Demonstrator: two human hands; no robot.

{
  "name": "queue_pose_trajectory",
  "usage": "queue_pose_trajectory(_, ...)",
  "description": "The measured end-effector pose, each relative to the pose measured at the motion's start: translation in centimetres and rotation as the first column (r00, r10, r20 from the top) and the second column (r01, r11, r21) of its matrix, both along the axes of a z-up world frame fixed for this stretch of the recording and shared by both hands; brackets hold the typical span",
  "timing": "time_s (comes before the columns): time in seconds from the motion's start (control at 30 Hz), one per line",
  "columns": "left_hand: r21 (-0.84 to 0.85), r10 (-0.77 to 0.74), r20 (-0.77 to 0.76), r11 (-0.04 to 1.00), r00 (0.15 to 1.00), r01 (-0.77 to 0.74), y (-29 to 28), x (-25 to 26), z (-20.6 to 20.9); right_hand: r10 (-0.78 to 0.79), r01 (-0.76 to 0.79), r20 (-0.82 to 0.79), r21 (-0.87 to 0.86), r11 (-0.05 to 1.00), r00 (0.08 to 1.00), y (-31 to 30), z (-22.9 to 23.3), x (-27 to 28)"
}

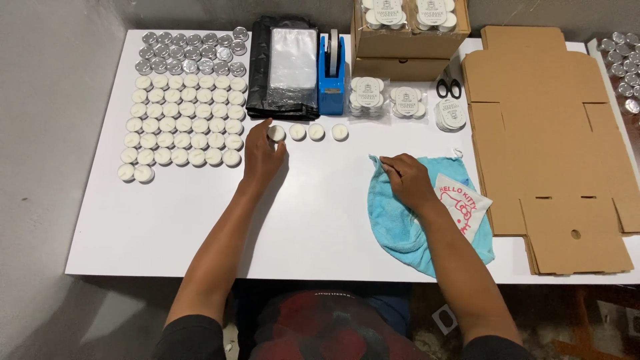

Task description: Packing small tealight candles into plastic bags on a production table.

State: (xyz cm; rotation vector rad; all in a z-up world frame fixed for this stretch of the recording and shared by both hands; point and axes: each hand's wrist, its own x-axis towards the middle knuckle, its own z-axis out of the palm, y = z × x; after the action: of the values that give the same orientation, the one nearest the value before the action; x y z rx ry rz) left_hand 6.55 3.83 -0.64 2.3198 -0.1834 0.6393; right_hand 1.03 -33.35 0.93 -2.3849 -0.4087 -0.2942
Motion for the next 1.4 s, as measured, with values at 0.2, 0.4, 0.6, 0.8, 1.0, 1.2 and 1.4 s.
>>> queue_pose_trajectory(0.2, -0.045, -0.036, -0.12, 0.999, 0.992, 0.031, 0.9, -3.3, 0.1, -0.031, 0.03, -0.009, -0.036, 0.999, 0.999, 0.2, 0.1, -0.1)
queue_pose_trajectory(0.4, 0.108, -0.031, -0.139, 0.993, 0.99, 0.046, 2.5, -6.6, -0.7, -0.041, 0.041, -0.047, -0.015, 0.999, 0.998, 0.4, 0.1, 0.0)
queue_pose_trajectory(0.6, 0.31, 0.03, 0.038, 0.95, 0.999, -0.041, 1.5, -4.8, 0.4, -0.037, 0.037, -0.065, 0.003, 0.999, 0.997, 0.7, 0.7, -0.2)
queue_pose_trajectory(0.8, 0.36, 0.039, 0.303, 0.92, 0.952, -0.152, 0.2, 1.0, 3.3, -0.041, 0.042, -0.07, 0.023, 0.999, 0.997, 0.7, 0.6, -0.3)
queue_pose_trajectory(1.0, 0.4, 0.035, 0.307, 0.902, 0.951, -0.162, -0.2, 3.5, 4.1, -0.04, 0.044, -0.104, 0.033, 0.998, 0.994, 0.7, 0.8, -0.2)
queue_pose_trajectory(1.2, 0.433, -0.004, 0.46, 0.874, 0.888, -0.22, -0.4, 5.2, 5.4, -0.023, 0.025, -0.081, 0.017, 1.0, 0.996, 0.3, 0.2, -0.1)
queue_pose_trajectory(1.4, 0.374, -0.009, 0.46, 0.909, 0.888, -0.185, -0.2, 8.0, 2.4, -0.068, 0.071, -0.116, 0.026, 0.997, 0.991, -1.0, 1.0, -0.2)
